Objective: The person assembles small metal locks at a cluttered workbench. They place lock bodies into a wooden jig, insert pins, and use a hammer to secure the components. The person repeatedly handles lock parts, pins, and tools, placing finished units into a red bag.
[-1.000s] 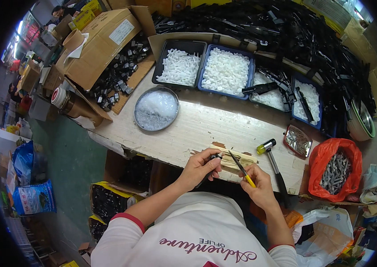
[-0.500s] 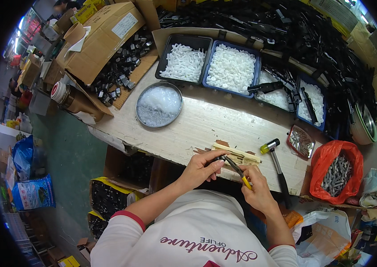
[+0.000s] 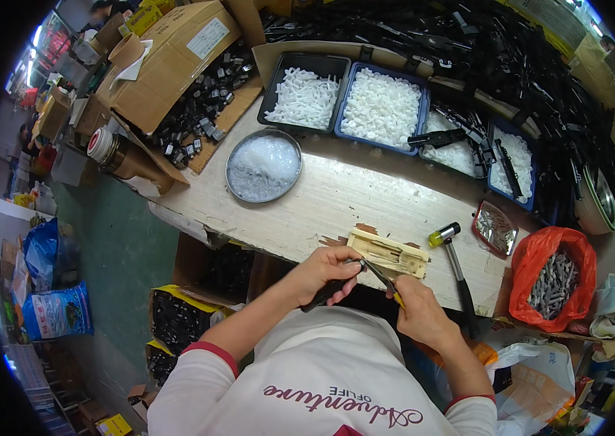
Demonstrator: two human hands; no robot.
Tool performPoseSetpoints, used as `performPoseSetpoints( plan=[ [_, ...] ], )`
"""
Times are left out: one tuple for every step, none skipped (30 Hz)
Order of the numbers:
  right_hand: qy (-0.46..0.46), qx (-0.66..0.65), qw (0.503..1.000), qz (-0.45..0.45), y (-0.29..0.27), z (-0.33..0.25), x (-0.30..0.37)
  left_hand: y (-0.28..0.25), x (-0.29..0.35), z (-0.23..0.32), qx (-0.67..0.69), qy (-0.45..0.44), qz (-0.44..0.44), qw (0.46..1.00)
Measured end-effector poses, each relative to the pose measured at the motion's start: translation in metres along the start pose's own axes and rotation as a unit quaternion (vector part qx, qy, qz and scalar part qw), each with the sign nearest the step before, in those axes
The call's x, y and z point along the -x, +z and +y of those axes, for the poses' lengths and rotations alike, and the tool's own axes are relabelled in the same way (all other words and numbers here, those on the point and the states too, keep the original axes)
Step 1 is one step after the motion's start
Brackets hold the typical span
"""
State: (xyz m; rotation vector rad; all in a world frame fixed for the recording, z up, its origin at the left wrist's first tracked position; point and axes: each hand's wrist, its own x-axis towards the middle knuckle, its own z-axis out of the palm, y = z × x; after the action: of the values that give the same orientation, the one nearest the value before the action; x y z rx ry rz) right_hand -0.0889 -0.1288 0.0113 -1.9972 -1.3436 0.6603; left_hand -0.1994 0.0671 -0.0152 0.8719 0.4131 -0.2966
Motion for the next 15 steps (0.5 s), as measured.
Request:
performPoseSetpoints(
  plan=[
    [-0.013,0.009,1.0,-0.015,-0.004,-0.002,0.0,-0.007,0.001,0.0,0.098,-0.047,-0.062,0.992],
    [-0.029,0.018,0.999,-0.031,-0.006,-0.005,-0.002,-0.012,0.002,-0.004,0.153,-0.057,-0.105,0.981],
    [-0.045,0.023,0.998,-0.039,-0.008,-0.01,-0.004,-0.017,0.004,-0.009,0.207,-0.065,-0.148,0.965],
    [-0.061,0.028,0.997,-0.046,-0.01,-0.015,-0.005,-0.021,0.006,-0.015,0.259,-0.072,-0.19,0.944],
    [-0.079,0.034,0.995,-0.053,-0.011,-0.017,-0.008,-0.024,0.01,-0.018,0.287,-0.071,-0.201,0.934],
    [-0.083,0.035,0.994,-0.063,-0.009,-0.018,-0.011,-0.025,0.015,-0.02,0.286,-0.061,-0.193,0.937],
    [-0.088,0.038,0.993,-0.073,-0.005,-0.019,-0.013,-0.027,0.022,-0.022,0.286,-0.05,-0.184,0.939],
    [-0.095,0.04,0.991,-0.08,-0.003,-0.021,-0.017,-0.029,0.028,-0.02,0.282,-0.039,-0.176,0.942],
    [-0.112,0.036,0.991,-0.064,0.001,-0.021,-0.02,-0.035,0.036,-0.017,0.237,-0.038,-0.143,0.96],
    [-0.128,0.031,0.99,-0.048,0.006,-0.02,-0.024,-0.04,0.049,-0.012,0.122,-0.044,-0.081,0.988],
    [-0.146,0.025,0.988,-0.031,0.01,-0.019,-0.027,-0.046,0.064,-0.006,0.004,-0.049,-0.015,0.999],
    [-0.125,0.025,0.992,0.021,0.008,-0.018,-0.027,-0.052,0.079,-0.002,-0.112,-0.057,0.052,0.991],
    [-0.101,0.024,0.992,0.075,0.003,-0.015,-0.026,-0.07,0.094,-0.011,-0.412,-0.013,0.168,0.896],
    [-0.074,0.024,0.989,0.126,-0.002,-0.009,-0.022,-0.087,0.107,-0.023,-0.663,0.029,0.263,0.7],
    [-0.034,0.047,0.982,0.18,-0.008,0.003,-0.016,-0.089,0.119,-0.016,-0.731,0.009,0.342,0.59]
  ],
)
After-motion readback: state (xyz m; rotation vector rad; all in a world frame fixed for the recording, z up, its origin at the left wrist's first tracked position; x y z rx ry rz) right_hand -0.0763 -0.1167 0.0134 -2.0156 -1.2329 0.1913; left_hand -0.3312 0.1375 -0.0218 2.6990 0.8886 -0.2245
